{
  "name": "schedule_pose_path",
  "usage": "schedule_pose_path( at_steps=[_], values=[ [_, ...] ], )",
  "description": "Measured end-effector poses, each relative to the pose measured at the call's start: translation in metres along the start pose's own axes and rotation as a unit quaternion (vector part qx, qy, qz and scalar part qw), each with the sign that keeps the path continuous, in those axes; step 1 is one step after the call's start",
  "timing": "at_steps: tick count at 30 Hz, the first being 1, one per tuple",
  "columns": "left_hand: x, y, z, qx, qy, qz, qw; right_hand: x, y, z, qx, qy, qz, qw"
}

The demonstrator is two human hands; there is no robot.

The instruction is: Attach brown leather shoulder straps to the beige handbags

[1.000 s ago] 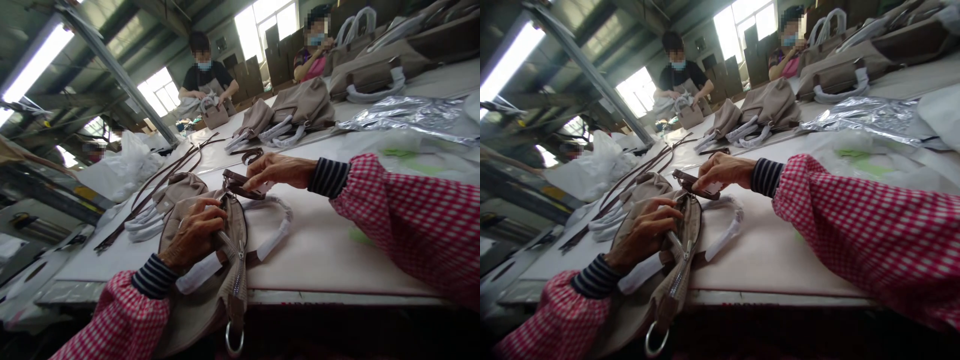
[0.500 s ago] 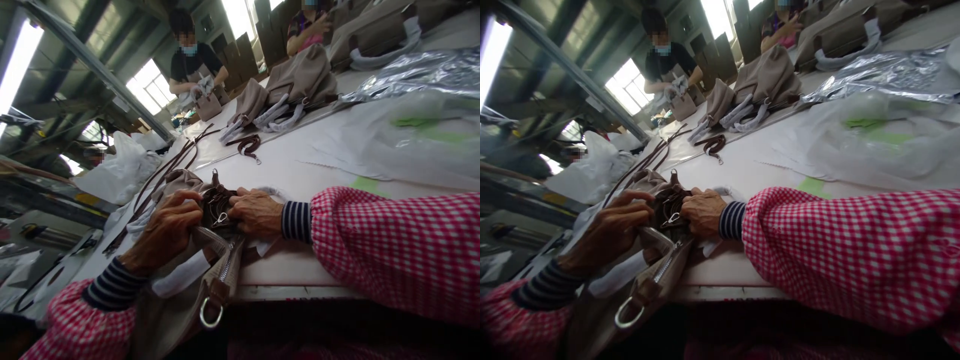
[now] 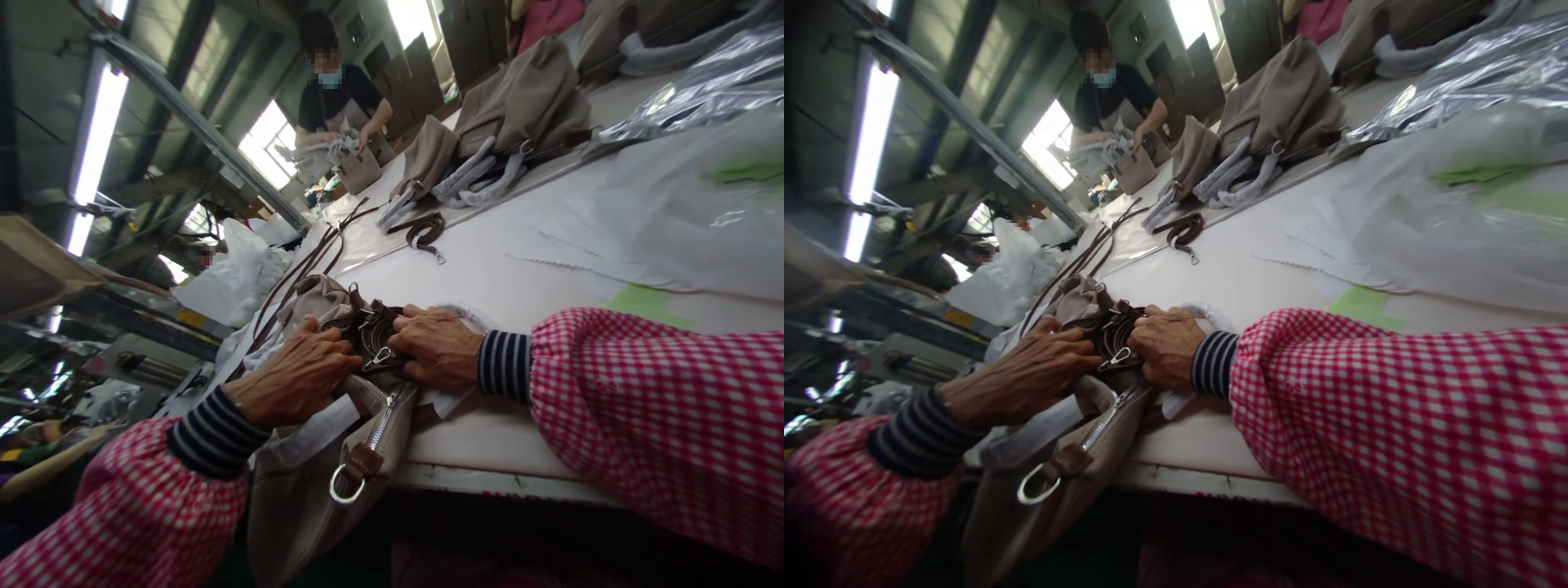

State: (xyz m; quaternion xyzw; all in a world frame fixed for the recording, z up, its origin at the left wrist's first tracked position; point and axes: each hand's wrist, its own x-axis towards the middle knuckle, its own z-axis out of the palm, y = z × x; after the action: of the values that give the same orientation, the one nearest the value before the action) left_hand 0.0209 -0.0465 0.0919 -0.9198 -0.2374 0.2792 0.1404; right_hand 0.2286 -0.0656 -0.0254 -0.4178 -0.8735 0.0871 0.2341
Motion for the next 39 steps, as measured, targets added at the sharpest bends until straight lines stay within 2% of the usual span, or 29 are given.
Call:
schedule_pose_path(
  at_steps=[2,10,16,21,25,29,35,39],
  values=[
    [0.005,0.000,-0.001,0.006,-0.016,-0.009,1.000,0.001,0.000,0.002,-0.004,0.003,-0.005,1.000],
    [0.006,0.000,0.002,0.013,-0.016,-0.004,1.000,0.003,0.002,0.005,-0.003,0.003,-0.011,1.000],
    [0.007,-0.003,0.017,0.025,0.037,0.021,0.999,0.003,0.001,0.002,0.001,-0.004,-0.011,1.000],
    [-0.001,0.000,0.017,-0.010,0.060,0.053,0.997,0.003,0.001,0.001,0.002,-0.007,-0.011,1.000],
    [-0.005,0.004,0.015,-0.034,0.064,0.044,0.996,0.000,0.002,0.000,-0.005,-0.016,-0.025,1.000],
    [-0.001,0.006,0.024,-0.034,0.071,0.024,0.997,-0.001,0.006,-0.004,-0.003,-0.032,-0.050,0.998],
    [0.001,0.001,0.042,-0.018,0.128,0.048,0.990,0.000,0.010,-0.008,0.011,-0.066,-0.078,0.995],
    [-0.009,-0.005,0.033,0.011,0.189,0.064,0.980,0.001,0.012,0.000,-0.029,-0.038,-0.086,0.995]
  ],
)
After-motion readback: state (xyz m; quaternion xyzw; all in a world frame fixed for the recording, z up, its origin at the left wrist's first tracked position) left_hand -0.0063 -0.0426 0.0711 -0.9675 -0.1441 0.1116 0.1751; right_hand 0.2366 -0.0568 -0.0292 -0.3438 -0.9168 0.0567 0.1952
